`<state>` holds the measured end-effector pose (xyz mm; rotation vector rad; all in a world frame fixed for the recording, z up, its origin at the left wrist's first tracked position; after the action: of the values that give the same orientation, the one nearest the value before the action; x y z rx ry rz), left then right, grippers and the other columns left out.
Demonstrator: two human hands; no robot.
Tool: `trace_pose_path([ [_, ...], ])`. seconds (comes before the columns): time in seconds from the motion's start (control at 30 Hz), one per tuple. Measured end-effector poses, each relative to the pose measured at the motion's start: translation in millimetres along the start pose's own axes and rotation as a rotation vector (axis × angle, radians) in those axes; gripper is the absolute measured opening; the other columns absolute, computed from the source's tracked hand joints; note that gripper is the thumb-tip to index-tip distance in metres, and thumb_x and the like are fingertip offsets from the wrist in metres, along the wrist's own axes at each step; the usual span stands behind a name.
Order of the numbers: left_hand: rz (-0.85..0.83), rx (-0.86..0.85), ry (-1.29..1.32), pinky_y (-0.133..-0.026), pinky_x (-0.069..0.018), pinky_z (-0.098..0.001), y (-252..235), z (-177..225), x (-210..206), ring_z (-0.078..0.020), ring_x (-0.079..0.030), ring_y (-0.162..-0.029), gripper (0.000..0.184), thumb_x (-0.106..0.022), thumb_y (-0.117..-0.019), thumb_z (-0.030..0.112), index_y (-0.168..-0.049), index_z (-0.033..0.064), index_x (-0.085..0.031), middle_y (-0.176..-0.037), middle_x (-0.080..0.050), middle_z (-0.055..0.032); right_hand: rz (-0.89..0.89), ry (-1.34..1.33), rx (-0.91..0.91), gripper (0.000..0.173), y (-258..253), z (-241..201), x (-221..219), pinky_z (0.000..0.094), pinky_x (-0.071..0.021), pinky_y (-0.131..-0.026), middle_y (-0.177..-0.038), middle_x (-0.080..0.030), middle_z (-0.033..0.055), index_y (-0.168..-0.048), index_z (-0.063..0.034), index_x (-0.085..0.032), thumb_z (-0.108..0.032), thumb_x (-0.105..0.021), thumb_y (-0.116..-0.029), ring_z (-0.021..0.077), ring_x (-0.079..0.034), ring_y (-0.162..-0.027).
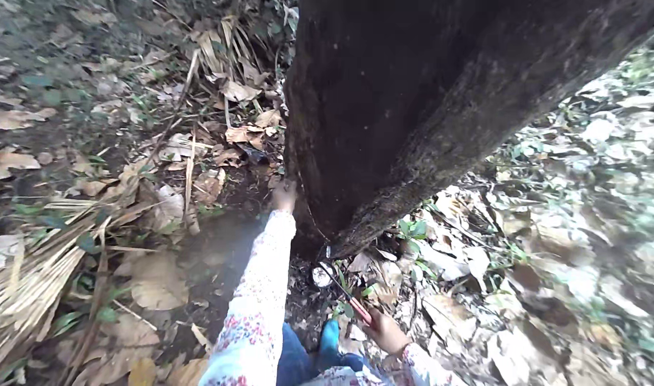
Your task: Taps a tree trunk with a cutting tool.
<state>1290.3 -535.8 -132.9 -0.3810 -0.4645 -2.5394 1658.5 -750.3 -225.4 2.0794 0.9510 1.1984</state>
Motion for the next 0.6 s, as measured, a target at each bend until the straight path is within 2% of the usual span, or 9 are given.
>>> trace_pose_path([
  [0.1,0.005,0.014,0.023,-0.108,-0.0457,-0.0583,7,-1,-1,-0.0423,-0.06,-0.125,0.045,-0.059,-0.1056,0.026,-0.136,-0.0079,-0.056,-0.131,-0.061,-0.0313,0.02,-0.036,-0.027,0.047,10,13,-2,0.0589,-0.0502,-0.096,-0.108,-0.068,0.0284,-0.133,0.0059,-0.056,-0.023,-0.067,-0.0979,0.0425,-0.067,-0.102],
  [0.17,-0.007,0.017,0.022,-0.106,-0.0477,-0.0557,26,-17,7,-0.0386,-0.063,-0.12,0.041,-0.059,-0.1047,0.021,-0.134,-0.0069,-0.058,-0.128,-0.064,-0.0292,-0.01,-0.029,-0.095,0.049,13,17,-4,0.0602,-0.0488,-0.099,-0.115,-0.067,0.03,-0.136,0.0063,-0.053,-0.022,-0.067,-0.0981,0.0443,-0.066,-0.109],
  [0.27,-0.087,0.101,0.021,-0.096,-0.0533,-0.0487,69,-76,32,-0.0315,-0.067,-0.102,0.036,-0.055,-0.1061,0.014,-0.133,-0.0096,-0.056,-0.119,-0.065,-0.0276,-0.044,-0.024,-0.146,0.045,16,9,-6,0.0606,-0.0479,-0.099,-0.117,-0.065,0.0306,-0.131,0.0074,-0.056,-0.021,-0.065,-0.0984,0.0448,-0.064,-0.111],
  [0.33,-0.13,0.223,-0.079,-0.092,-0.0537,-0.0468,102,-134,65,-0.0313,-0.066,-0.098,0.035,-0.05,-0.107,0.012,-0.132,-0.0112,-0.056,-0.116,-0.065,-0.0283,-0.065,-0.045,-0.098,0.042,17,-22,-2,0.061,-0.0482,-0.096,-0.114,-0.065,0.0308,-0.129,0.0077,-0.057,-0.018,-0.065,-0.098,0.0449,-0.064,-0.108],
  [0.37,-0.13,0.296,-0.136,-0.093,-0.053,-0.0485,118,-166,86,-0.0338,-0.065,-0.098,0.034,-0.049,-0.1071,0.012,-0.131,-0.0119,-0.056,-0.116,-0.064,-0.0297,-0.087,-0.055,-0.052,0.042,16,-48,4,0.0603,-0.0486,-0.095,-0.114,-0.065,0.0304,-0.132,0.0068,-0.055,-0.016,-0.065,-0.0978,0.044,-0.064,-0.106],
  [0.43,-0.182,0.481,-0.29,-0.101,-0.049,-0.0557,155,-232,134,-0.0429,-0.064,-0.112,0.036,-0.05,-0.1076,0.014,-0.132,-0.0115,-0.058,-0.124,-0.063,-0.0337,-0.146,0.013,0.071,0.044,15,-121,18,0.0595,-0.0493,-0.094,-0.115,-0.064,0.0294,-0.137,0.0052,-0.051,-0.012,-0.063,-0.0982,0.0426,-0.064,-0.106],
  [0.5,-0.291,0.639,-0.505,-0.109,-0.044,-0.0589,197,-284,186,-0.0452,-0.059,-0.126,0.038,-0.052,-0.1077,0.02,-0.133,-0.0086,-0.06,-0.131,-0.062,-0.0326,-0.212,0.235,0.183,0.045,21,-211,29,0.0628,-0.0502,-0.091,-0.119,-0.063,0.0295,-0.142,0.0022,-0.045,-0.008,-0.057,-0.0996,0.0453,-0.065,-0.108],
  [0.57,-0.338,0.748,-0.717,-0.115,-0.04,-0.0593,231,-314,243,-0.0441,-0.053,-0.136,0.046,-0.059,-0.1049,0.028,-0.138,-0.0036,-0.059,-0.141,-0.058,-0.0299,-0.218,0.499,0.303,0.056,39,-312,34,0.0671,-0.0513,-0.086,-0.125,-0.06,0.0316,-0.151,-0.0029,-0.036,-0.002,-0.056,-0.0987,0.0511,-0.064,-0.108],
  [0.6,-0.333,0.819,-0.777,-0.117,-0.0383,-0.0579,244,-315,273,-0.0434,-0.05,-0.14,0.049,-0.06,-0.1043,0.026,-0.143,-0.0033,-0.054,-0.146,-0.054,-0.0297,-0.201,0.604,0.382,0.059,53,-363,32,0.0671,-0.0523,-0.082,-0.126,-0.059,0.0328,-0.156,-0.0064,-0.033,-0.002,-0.054,-0.1008,0.0526,-0.065,-0.105],
])
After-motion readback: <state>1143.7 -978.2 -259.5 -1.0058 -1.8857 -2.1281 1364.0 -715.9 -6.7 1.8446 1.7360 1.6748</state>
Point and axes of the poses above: each hand's wrist, its own y-axis away from the middle knuckle, its own x-axis out of the back of the hand, z = x × y, the point moved 8 cm from there along -y, towards the middle knuckle
